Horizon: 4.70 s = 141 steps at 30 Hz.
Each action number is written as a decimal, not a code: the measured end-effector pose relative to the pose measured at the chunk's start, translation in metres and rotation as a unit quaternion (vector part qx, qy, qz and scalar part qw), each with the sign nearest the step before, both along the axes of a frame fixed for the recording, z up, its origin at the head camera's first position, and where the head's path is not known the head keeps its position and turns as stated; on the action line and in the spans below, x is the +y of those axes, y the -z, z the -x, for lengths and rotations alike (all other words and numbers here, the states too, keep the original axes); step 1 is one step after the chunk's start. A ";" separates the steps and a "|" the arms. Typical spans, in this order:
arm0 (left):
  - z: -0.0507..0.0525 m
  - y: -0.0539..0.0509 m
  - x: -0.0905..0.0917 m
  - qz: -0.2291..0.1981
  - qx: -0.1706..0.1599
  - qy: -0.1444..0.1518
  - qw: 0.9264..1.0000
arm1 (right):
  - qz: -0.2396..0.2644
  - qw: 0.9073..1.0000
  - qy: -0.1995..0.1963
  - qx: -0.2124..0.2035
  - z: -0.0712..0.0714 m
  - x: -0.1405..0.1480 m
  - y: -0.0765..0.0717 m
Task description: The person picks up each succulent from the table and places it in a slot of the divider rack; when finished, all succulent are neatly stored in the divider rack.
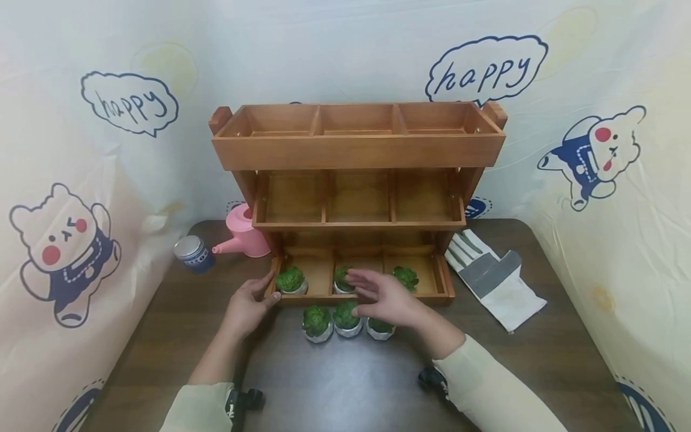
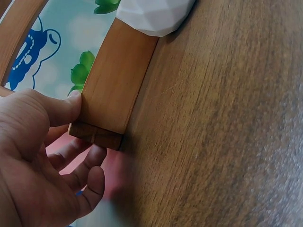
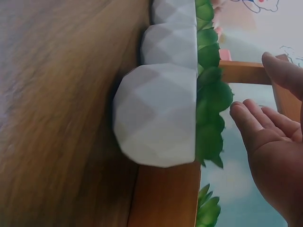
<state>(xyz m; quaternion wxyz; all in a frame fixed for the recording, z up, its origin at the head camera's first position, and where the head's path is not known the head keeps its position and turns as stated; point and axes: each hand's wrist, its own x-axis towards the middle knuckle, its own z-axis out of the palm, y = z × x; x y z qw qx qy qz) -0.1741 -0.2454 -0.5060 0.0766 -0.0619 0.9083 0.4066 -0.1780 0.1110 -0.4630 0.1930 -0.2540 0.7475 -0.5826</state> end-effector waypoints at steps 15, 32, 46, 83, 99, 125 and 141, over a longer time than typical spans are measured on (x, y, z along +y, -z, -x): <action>0.001 0.001 0.000 -0.003 -0.006 0.000 1.000 | -0.030 0.998 0.033 0.044 -0.011 0.031 0.004; 0.000 -0.001 0.000 -0.001 -0.005 0.000 1.000 | -0.056 0.995 0.067 0.046 -0.025 0.058 0.020; -0.001 -0.001 0.000 -0.006 -0.002 0.003 1.000 | -0.062 0.996 0.057 0.037 -0.026 0.065 0.031; 0.000 -0.001 -0.001 -0.005 -0.011 -0.001 1.000 | -0.167 0.982 0.043 0.077 -0.027 0.060 0.042; -0.001 -0.002 -0.001 -0.002 -0.008 -0.001 1.000 | -0.160 0.983 0.067 0.066 -0.026 0.072 0.023; 0.000 -0.001 -0.002 0.004 0.005 0.006 1.000 | -0.114 0.982 0.100 0.116 -0.021 0.088 -0.028; 0.001 0.003 -0.002 0.002 -0.003 0.000 1.000 | -0.150 0.968 0.126 0.159 -0.013 0.095 -0.056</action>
